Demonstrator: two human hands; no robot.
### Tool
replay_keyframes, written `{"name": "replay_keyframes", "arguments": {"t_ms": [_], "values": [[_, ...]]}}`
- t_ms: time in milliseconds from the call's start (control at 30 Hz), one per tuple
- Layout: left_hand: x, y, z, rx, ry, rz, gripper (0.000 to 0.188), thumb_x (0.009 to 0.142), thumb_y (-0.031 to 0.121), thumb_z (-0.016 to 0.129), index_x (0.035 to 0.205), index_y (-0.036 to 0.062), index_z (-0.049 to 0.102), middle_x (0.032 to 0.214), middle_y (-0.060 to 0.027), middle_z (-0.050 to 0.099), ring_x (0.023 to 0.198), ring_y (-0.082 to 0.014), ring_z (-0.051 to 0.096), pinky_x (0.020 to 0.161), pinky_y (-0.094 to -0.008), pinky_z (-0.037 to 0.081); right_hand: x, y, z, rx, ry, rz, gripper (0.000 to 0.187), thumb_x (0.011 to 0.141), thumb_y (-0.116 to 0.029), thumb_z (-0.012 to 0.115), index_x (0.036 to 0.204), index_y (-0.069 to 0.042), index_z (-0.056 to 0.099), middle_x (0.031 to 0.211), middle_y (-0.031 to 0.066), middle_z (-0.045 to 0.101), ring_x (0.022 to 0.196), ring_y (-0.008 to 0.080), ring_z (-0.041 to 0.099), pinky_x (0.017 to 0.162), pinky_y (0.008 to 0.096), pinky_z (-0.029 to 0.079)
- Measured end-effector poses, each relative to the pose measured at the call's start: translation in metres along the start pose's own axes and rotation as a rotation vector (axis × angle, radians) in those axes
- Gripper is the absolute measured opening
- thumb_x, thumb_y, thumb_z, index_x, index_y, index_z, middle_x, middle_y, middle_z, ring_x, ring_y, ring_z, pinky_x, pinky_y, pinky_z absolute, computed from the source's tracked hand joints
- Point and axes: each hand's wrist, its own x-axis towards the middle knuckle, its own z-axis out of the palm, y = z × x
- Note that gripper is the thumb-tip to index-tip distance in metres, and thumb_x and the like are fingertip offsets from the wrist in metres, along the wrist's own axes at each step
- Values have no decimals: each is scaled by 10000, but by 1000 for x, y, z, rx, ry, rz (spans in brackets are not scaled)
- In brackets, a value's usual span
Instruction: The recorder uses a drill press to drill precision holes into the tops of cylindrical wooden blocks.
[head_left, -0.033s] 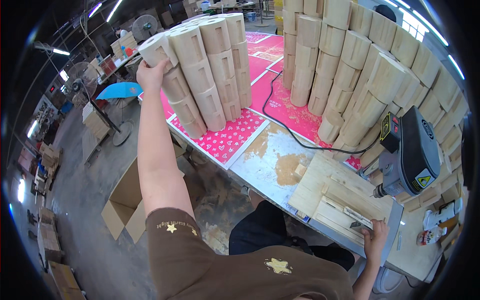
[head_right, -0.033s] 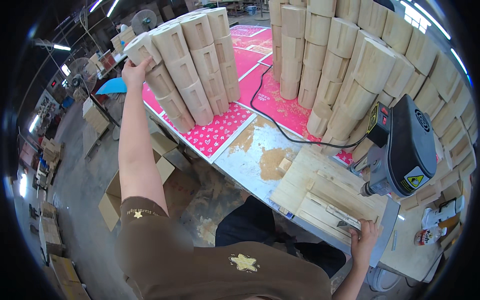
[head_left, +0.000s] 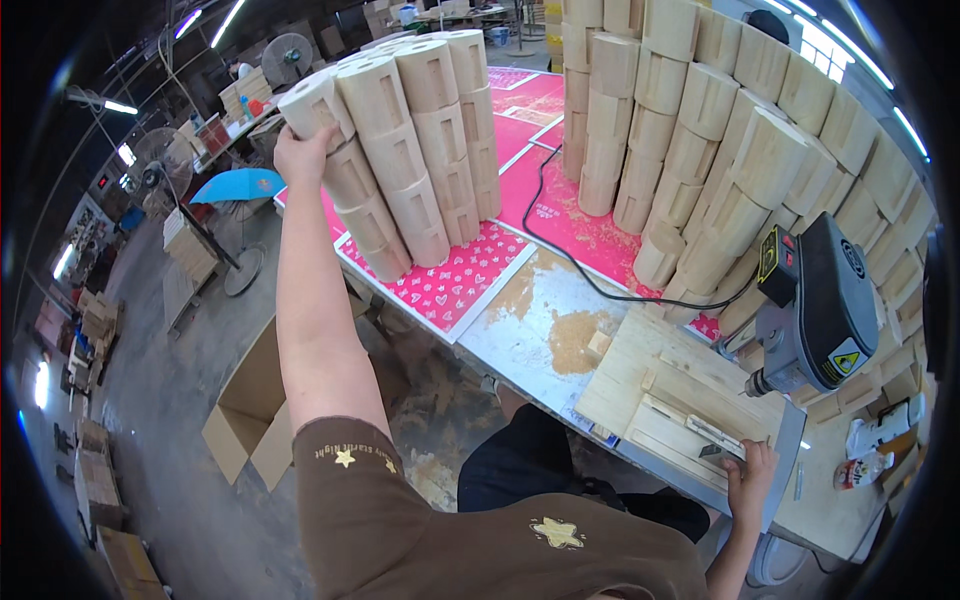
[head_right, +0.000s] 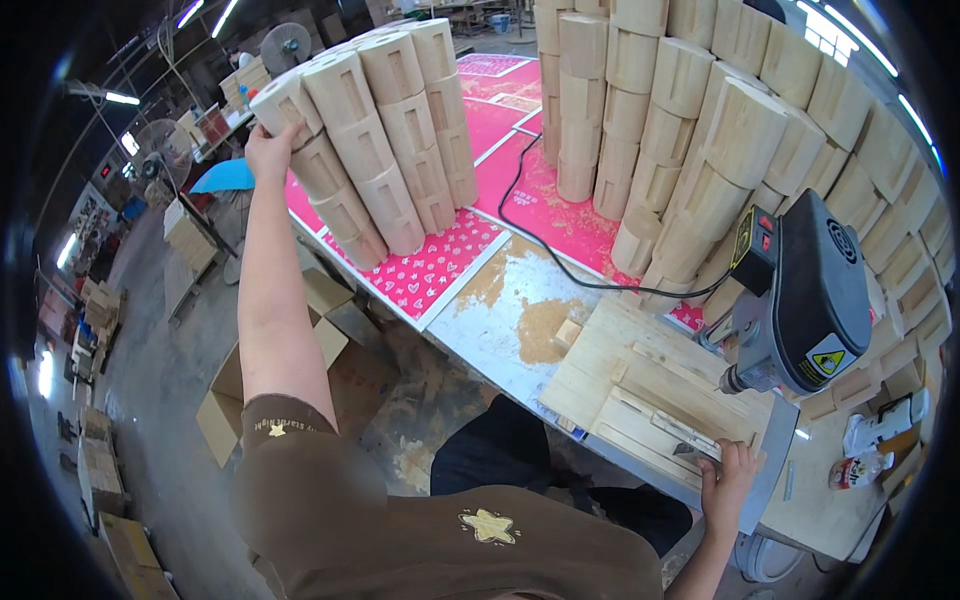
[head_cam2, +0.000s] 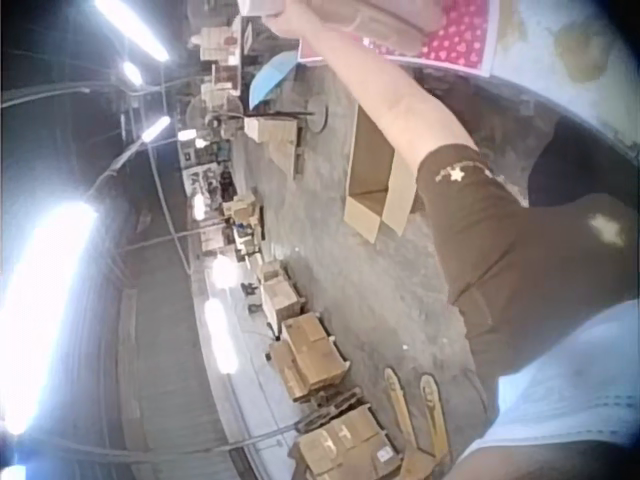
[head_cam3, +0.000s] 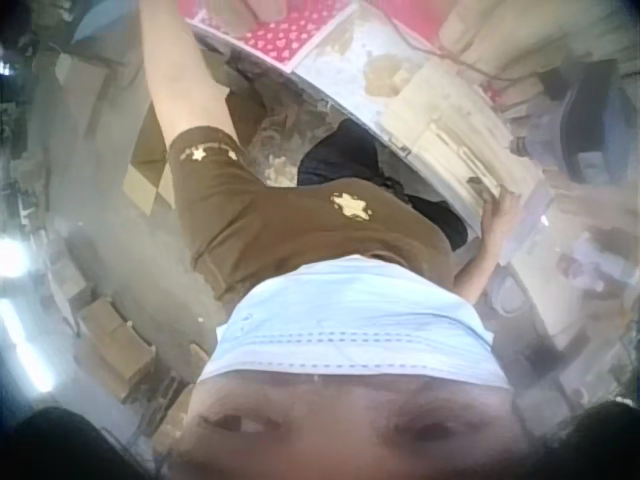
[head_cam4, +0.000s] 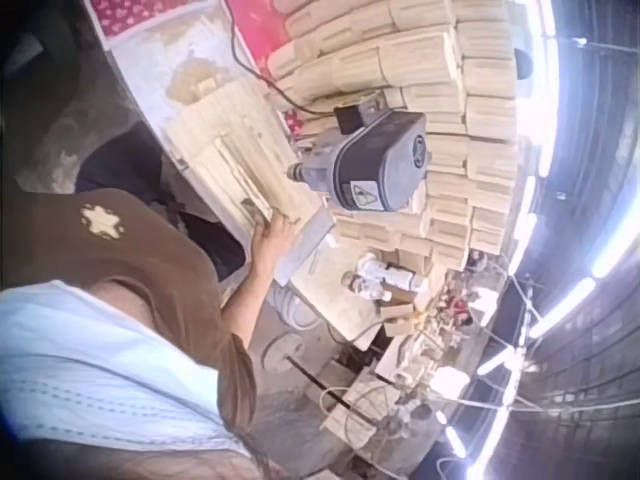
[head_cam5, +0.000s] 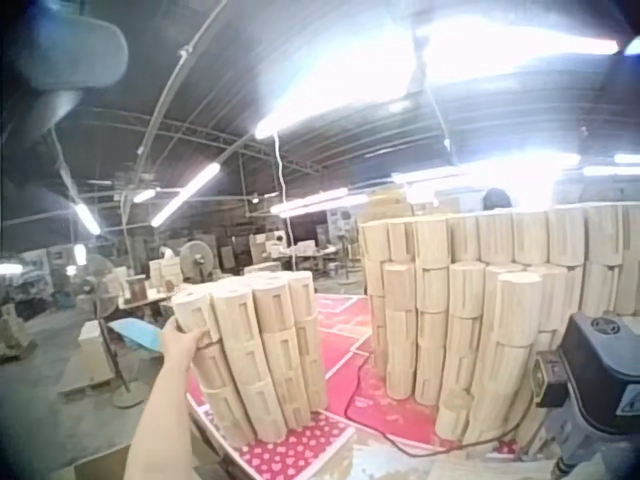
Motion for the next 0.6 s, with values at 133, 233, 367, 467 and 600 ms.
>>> {"name": "replay_keyframes", "arguments": {"t_ms": [133,233,367,467,600], "values": [[-5,-4,13,-46,-37,-39,707,593,375,808,1142,-3,573,1073,-172,643,983,-284,623,863,-368,470,-4,3,3,8,15,23,362,624,-54,697,958,-38,560,862,147,530,857,355,482,768,413,368],[-4,-16,17,-106,-35,18,763,600,360,808,1210,2,523,1114,-180,624,1004,-284,614,878,-364,462,-6,1,-1,7,12,43,371,613,-45,697,958,-40,562,868,145,531,863,355,491,769,413,371],[-25,-27,29,-84,51,108,798,647,353,794,1244,-59,459,1161,-230,572,1065,-329,567,918,-370,434,-5,-1,-3,-12,22,55,362,614,-64,713,946,-45,569,864,133,544,849,346,502,755,423,382],[-53,-15,26,-133,65,81,804,679,357,783,1252,-84,431,1223,-249,513,1132,-343,511,952,-385,404,-3,1,-1,3,32,-1,349,616,-80,714,935,-54,574,847,121,543,826,339,505,732,423,381],[-74,-36,41,31,202,182,778,717,336,767,1272,-77,411,1277,-245,461,1179,-342,461,981,-401,373,3,-2,0,23,18,3,346,621,-80,714,937,-56,577,839,115,542,820,332,507,728,419,381]]}}
